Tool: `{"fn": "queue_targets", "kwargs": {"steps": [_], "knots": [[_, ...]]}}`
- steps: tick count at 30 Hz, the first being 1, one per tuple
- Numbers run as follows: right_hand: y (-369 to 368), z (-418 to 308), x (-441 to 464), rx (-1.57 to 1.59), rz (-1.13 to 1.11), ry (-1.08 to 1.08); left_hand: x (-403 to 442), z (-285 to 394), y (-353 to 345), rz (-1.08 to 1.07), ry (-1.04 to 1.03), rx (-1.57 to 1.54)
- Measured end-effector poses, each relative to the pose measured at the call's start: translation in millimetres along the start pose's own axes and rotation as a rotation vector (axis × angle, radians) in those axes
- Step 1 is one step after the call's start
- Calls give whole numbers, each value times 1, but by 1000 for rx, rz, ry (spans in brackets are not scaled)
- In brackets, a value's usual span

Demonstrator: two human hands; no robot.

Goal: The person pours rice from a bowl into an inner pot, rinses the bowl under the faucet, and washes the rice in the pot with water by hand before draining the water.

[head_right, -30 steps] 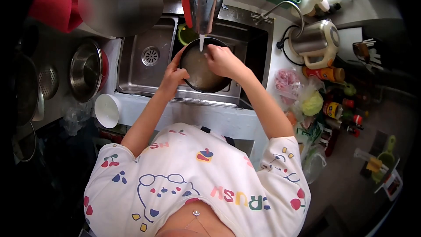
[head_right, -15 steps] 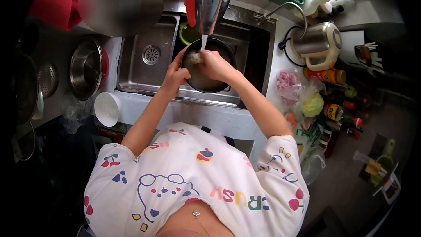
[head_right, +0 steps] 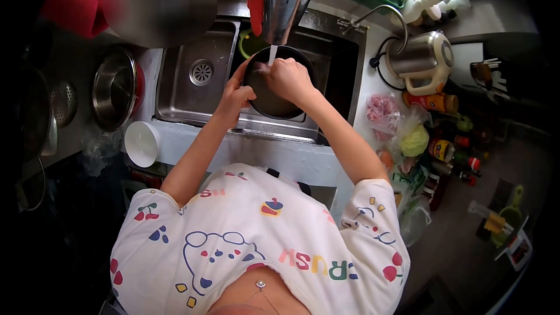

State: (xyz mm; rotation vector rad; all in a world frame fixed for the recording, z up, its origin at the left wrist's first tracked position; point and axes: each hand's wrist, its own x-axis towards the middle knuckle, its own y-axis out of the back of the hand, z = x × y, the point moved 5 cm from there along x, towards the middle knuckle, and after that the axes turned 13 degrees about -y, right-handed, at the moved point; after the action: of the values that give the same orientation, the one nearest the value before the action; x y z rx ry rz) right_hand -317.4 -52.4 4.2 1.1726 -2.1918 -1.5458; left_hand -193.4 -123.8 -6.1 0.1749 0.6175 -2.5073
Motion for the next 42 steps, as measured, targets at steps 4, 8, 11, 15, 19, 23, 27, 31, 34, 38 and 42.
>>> {"fn": "queue_targets", "kwargs": {"steps": [4, 8, 11, 15, 19, 23, 27, 31, 34, 38, 42], "knots": [[5, -12, 6, -39, 86, 35, 7, -5, 8, 13, -36, -15], [-12, -6, 23, 40, 121, 76, 10, 3, 14, 29, -60, 0], [-16, -8, 32, 76, 78, 81, 9, 6, 18, 63, -53, 23], [-7, -15, 28, 133, -24, -34, 10, 2, 22, 83, -55, 20], [-16, -7, 29, 289, -7, 7, 10, 4, 21, 84, -71, 17], [-22, 6, 34, 548, -88, 38, 11, 3, 21, 71, -67, 34], [-24, 17, 31, 1002, -438, -327, 11, 1, 20, 70, -66, 30], [-13, 6, 24, 1371, -645, -510, 10, 0, 20, 65, -56, 21], [-17, 1, 27, 1604, -845, -504, 10, -1, 22, 57, -57, 14], [-21, -6, 32, 1735, -1026, -329, 9, 2, 24, 49, -85, 11], [-29, -12, 32, 1563, -876, -436, 7, 4, 26, 120, -71, -7]]}}
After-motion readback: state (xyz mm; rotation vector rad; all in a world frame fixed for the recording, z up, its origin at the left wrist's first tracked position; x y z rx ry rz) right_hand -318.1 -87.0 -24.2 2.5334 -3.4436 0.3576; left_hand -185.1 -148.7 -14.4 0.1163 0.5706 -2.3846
